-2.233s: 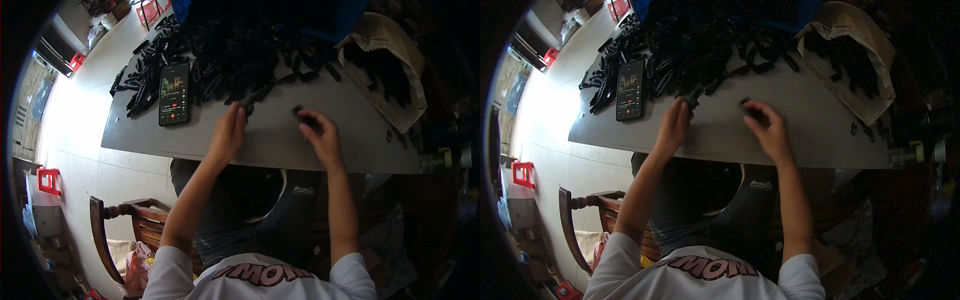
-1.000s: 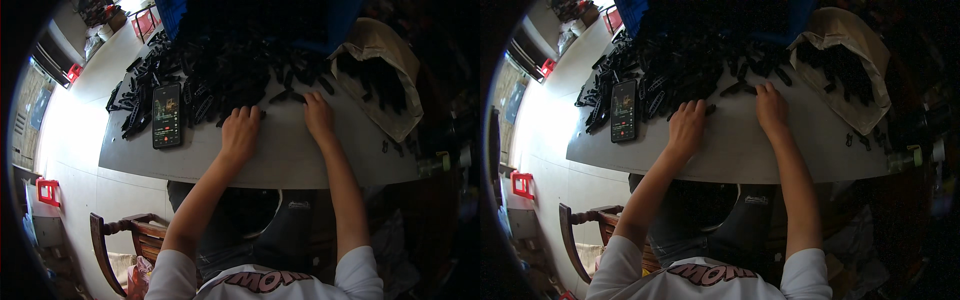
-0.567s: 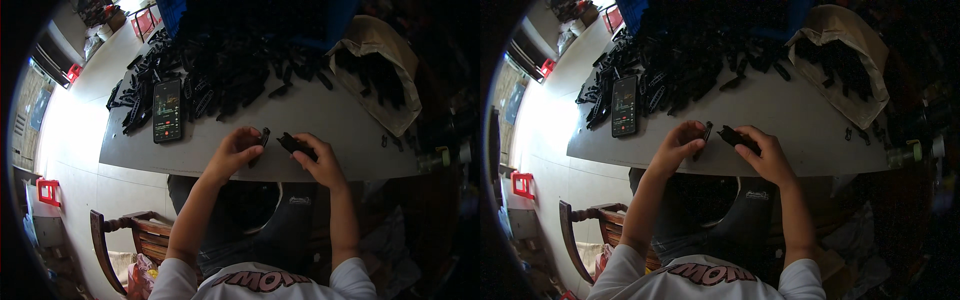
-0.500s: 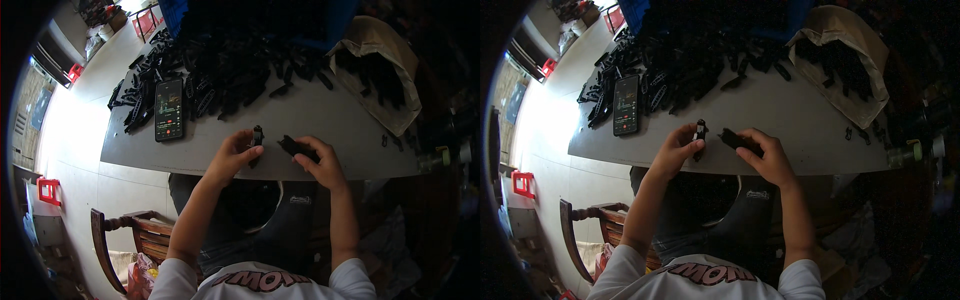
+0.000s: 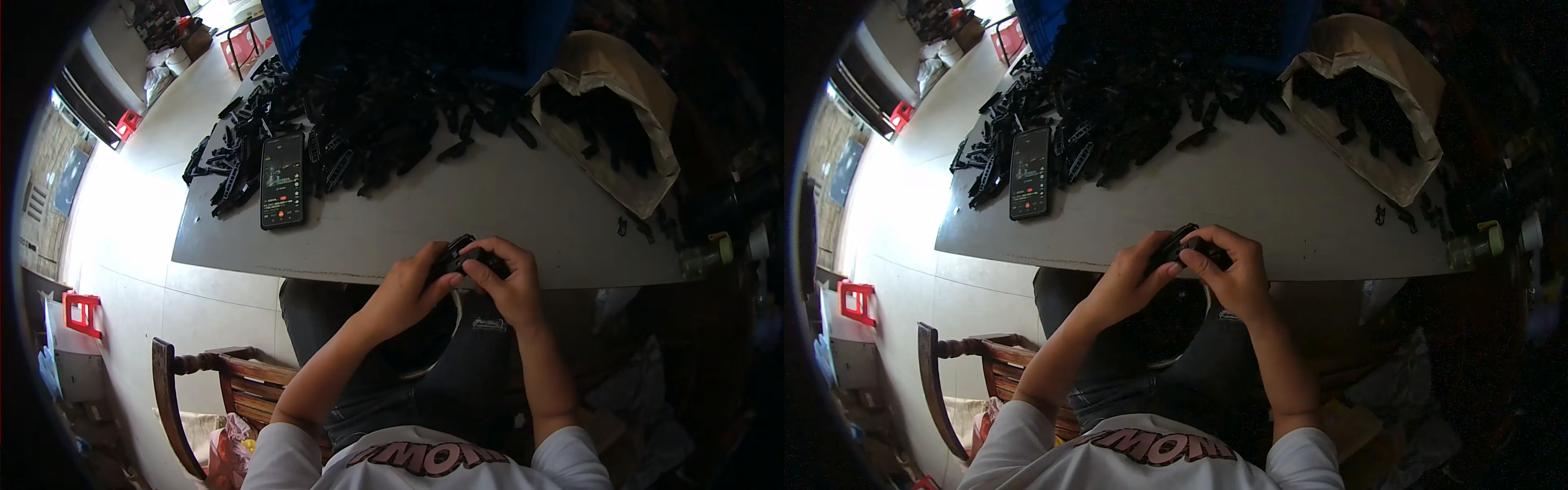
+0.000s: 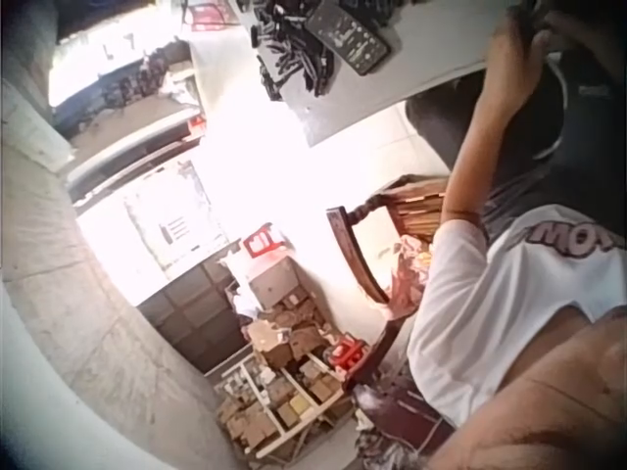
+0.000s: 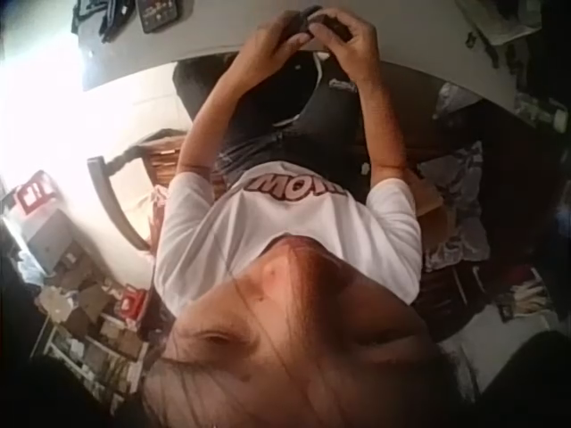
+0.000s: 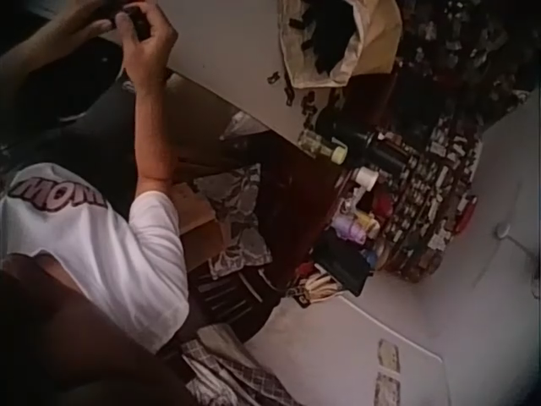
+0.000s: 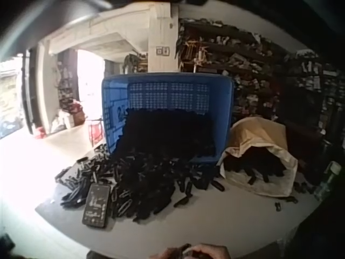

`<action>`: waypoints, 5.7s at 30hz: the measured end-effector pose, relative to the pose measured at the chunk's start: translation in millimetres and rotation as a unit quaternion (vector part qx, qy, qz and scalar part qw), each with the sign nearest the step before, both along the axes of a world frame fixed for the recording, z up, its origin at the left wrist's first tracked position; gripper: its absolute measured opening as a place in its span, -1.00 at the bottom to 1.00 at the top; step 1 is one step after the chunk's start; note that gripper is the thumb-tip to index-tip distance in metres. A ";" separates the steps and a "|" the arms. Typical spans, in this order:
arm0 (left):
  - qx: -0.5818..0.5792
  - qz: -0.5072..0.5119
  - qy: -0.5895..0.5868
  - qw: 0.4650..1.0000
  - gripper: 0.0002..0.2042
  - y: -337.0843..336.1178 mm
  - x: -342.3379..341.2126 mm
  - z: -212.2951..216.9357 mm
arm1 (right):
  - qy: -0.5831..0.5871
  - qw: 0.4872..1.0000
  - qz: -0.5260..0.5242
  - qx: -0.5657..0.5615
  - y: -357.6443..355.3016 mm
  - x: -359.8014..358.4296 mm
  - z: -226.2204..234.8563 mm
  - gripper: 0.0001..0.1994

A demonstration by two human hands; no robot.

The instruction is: Assembling small black plastic components by snapping two pieces together.

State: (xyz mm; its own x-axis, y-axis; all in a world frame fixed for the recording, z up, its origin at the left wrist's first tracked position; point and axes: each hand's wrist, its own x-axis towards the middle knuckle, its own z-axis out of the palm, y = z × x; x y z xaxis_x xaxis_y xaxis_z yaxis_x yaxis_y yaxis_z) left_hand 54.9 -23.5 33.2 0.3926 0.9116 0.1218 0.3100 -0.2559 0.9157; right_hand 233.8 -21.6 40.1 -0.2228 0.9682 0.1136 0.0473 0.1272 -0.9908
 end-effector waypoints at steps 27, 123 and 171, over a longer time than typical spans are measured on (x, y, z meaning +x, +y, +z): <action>0.066 -0.043 0.084 0.993 -0.71 60.2 22.6 -1.1 | 0.215 0.948 -0.222 -0.080 64.6 42.5 -30.0 -0.82; 0.290 0.192 0.395 0.850 -0.56 110.0 -2.7 -39.4 | -0.546 0.763 -0.250 0.238 175.1 0.3 -67.8 -0.54; 0.081 0.089 -0.002 0.993 -0.63 -4.2 12.0 -19.3 | -0.407 0.836 -0.023 0.366 0.8 2.8 -8.6 -0.66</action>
State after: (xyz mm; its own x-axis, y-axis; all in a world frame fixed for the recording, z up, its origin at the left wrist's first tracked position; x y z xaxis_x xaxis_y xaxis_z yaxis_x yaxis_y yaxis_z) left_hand 67.0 -27.7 14.0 0.2259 0.9349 0.2737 0.3606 -0.3412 0.8680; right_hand 236.6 -20.8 31.4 -0.4800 0.7148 0.5086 0.6896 0.6658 -0.2849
